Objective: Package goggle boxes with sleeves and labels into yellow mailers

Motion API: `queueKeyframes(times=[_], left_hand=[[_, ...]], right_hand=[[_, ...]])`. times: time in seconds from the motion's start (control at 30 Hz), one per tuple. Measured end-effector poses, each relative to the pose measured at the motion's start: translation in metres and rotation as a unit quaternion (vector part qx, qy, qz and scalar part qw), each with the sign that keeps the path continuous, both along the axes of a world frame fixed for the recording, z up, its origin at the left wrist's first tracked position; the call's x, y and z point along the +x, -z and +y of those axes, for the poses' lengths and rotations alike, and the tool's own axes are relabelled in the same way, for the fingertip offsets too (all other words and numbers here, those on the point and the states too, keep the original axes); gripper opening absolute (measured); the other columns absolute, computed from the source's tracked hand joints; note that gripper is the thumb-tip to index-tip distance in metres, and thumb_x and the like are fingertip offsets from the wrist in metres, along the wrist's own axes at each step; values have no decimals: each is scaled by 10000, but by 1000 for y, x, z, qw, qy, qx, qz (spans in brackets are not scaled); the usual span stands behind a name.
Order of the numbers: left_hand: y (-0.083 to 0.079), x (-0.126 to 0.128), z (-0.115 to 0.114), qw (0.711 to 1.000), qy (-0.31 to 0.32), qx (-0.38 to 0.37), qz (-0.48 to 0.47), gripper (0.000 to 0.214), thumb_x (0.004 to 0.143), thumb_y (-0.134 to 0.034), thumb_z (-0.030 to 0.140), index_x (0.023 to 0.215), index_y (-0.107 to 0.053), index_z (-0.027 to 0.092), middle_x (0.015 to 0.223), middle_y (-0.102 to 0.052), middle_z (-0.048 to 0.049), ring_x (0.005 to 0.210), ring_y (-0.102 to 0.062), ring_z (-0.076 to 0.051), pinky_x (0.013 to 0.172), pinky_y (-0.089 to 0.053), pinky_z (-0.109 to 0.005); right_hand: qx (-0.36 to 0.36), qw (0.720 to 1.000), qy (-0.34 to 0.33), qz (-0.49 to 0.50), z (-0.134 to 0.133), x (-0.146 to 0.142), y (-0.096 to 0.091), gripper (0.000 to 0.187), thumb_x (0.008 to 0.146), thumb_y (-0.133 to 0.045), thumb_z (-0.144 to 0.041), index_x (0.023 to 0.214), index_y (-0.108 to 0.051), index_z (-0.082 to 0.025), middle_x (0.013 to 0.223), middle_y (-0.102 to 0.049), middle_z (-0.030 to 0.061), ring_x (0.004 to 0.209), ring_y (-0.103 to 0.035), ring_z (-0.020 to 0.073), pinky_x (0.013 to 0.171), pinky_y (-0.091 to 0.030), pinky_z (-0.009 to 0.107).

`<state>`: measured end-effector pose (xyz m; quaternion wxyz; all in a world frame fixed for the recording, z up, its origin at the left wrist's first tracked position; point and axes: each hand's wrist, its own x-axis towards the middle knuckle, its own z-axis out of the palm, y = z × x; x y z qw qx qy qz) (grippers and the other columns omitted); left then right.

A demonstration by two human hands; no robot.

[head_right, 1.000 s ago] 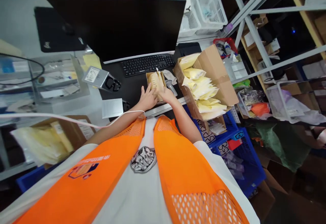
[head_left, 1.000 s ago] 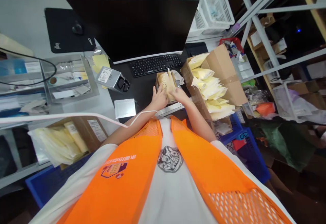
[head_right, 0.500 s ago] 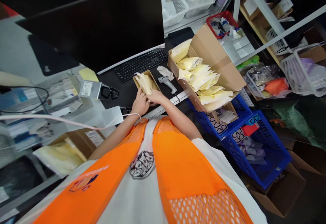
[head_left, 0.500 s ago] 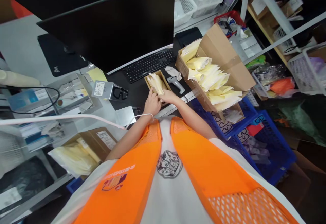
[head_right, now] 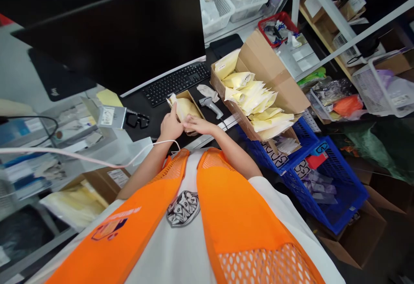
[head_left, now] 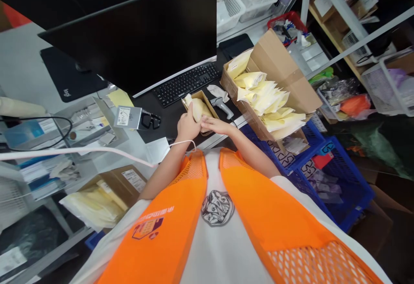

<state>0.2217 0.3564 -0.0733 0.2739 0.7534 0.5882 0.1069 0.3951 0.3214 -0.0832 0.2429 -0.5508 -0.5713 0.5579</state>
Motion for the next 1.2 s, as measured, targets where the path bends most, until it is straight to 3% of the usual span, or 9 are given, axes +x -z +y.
queueKeyframes(times=[0.1,0.17,0.3,0.53,0.7,0.77,0.93,1.1,1.2], left_hand=[[6,-6,8,1000,14,-11,-23,849,883,-580,454,1629,-328,136,1116,-722,-176,1143,-654,-378,995,-526,-487],[13,-11,10,998,26,-13,-63,801,866,-534,306,1624,-338,134,1149,-729,-152,1144,-661,-335,1011,-525,-450],[24,-19,9,991,7,-12,-131,775,855,-434,178,1624,-345,153,1293,-703,-127,1147,-677,-266,1044,-516,-401],[34,-20,5,987,-33,-1,-158,763,857,-427,192,1617,-369,165,1298,-702,-115,1112,-691,-257,1041,-525,-406],[38,-17,5,977,-78,-62,-188,881,834,-453,190,1669,-180,121,1279,-698,-121,1059,-707,-244,987,-552,-358],[37,-16,6,977,-82,-65,-184,863,826,-460,184,1652,-235,84,1291,-691,-140,1096,-693,-265,1016,-538,-371],[37,-17,5,975,-75,-31,-206,658,821,-454,144,1472,-551,121,1318,-694,-110,1147,-676,-262,1075,-512,-380],[38,-14,0,962,-121,-54,-240,542,827,-464,148,1348,-608,108,1275,-713,-122,1085,-700,-246,1009,-543,-364],[34,-12,-6,967,-125,-68,-213,488,838,-464,166,1295,-630,118,1131,-751,-116,1035,-709,-262,970,-552,-383]], right_hand=[[12,995,-61,-73,0,-2,2,527,932,-613,-646,1218,-770,-232,1528,-549,91,1558,-331,256,1307,-214,430],[-3,991,-60,-119,-1,-2,0,573,977,-552,-624,1368,-684,-227,1568,-499,112,1569,-304,260,1306,-210,437],[30,982,-44,-182,-5,-1,-5,584,1035,-480,-504,1465,-577,-121,1536,-520,174,1485,-451,259,1269,-301,405],[114,942,34,-314,-17,3,-11,492,988,-536,-384,1362,-629,-78,1241,-666,194,1212,-628,300,1121,-462,399],[125,925,118,-338,-17,27,-3,419,972,-489,-301,1251,-721,-91,1145,-675,172,1124,-643,277,1093,-481,387],[117,923,133,-341,-14,39,0,414,947,-483,-250,1224,-732,-70,1148,-681,177,1137,-639,270,1101,-477,388],[95,929,140,-330,-12,58,2,397,916,-540,-283,1205,-737,-94,1110,-705,145,1034,-662,247,1061,-504,396],[98,941,123,-299,-19,57,2,402,934,-551,-313,1225,-718,-94,1121,-705,144,959,-669,220,1021,-535,390],[162,933,123,-297,-24,48,1,375,935,-556,-288,1233,-709,-119,1252,-658,162,1136,-642,244,1097,-508,413]])
